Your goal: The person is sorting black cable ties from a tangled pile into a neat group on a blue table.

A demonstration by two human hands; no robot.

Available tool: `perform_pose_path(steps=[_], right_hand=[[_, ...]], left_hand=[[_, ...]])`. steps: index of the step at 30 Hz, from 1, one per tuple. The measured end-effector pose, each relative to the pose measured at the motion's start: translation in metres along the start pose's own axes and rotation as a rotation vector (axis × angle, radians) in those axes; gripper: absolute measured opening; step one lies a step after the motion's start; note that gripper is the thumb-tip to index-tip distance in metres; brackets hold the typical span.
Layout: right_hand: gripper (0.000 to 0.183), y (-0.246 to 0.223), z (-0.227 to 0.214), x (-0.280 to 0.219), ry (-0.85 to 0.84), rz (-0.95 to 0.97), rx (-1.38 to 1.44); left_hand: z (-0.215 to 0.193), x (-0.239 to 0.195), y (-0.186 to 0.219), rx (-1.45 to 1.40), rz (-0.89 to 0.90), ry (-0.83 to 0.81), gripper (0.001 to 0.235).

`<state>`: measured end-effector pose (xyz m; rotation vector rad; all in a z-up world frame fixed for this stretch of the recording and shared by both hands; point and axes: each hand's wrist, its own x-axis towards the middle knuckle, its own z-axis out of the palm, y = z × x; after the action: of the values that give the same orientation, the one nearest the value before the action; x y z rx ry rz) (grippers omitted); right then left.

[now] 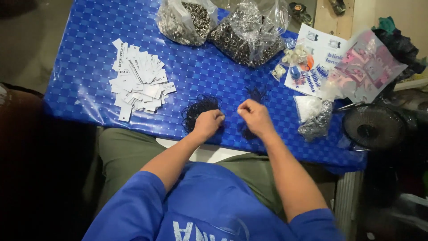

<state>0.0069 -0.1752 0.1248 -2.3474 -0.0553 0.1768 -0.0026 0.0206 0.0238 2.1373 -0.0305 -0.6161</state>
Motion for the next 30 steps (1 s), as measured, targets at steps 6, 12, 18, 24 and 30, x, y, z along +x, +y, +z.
perform_pose_path(steps=[6, 12, 18, 24, 30], right_hand=[[0.011, -0.005, -0.057, 0.005, -0.026, 0.071, -0.132], [0.015, 0.002, -0.095, 0.011, -0.079, 0.184, -0.228], [0.011, 0.019, -0.099, 0.036, 0.026, 0.208, -0.263], [0.007, 0.051, -0.101, 0.059, 0.389, 0.198, -0.292], [0.013, 0.133, -0.030, 0.008, 0.472, 0.274, -0.343]], left_hand=[[-0.009, -0.010, -0.009, -0.118, -0.079, 0.056, 0.021], [0.003, -0.008, -0.022, 0.158, 0.066, 0.099, 0.020], [-0.017, -0.046, -0.002, 0.573, 0.418, 0.387, 0.044], [-0.020, -0.051, -0.012, 0.728, 0.157, 0.208, 0.083], [0.012, -0.014, -0.072, 0.740, 0.318, 0.496, 0.042]])
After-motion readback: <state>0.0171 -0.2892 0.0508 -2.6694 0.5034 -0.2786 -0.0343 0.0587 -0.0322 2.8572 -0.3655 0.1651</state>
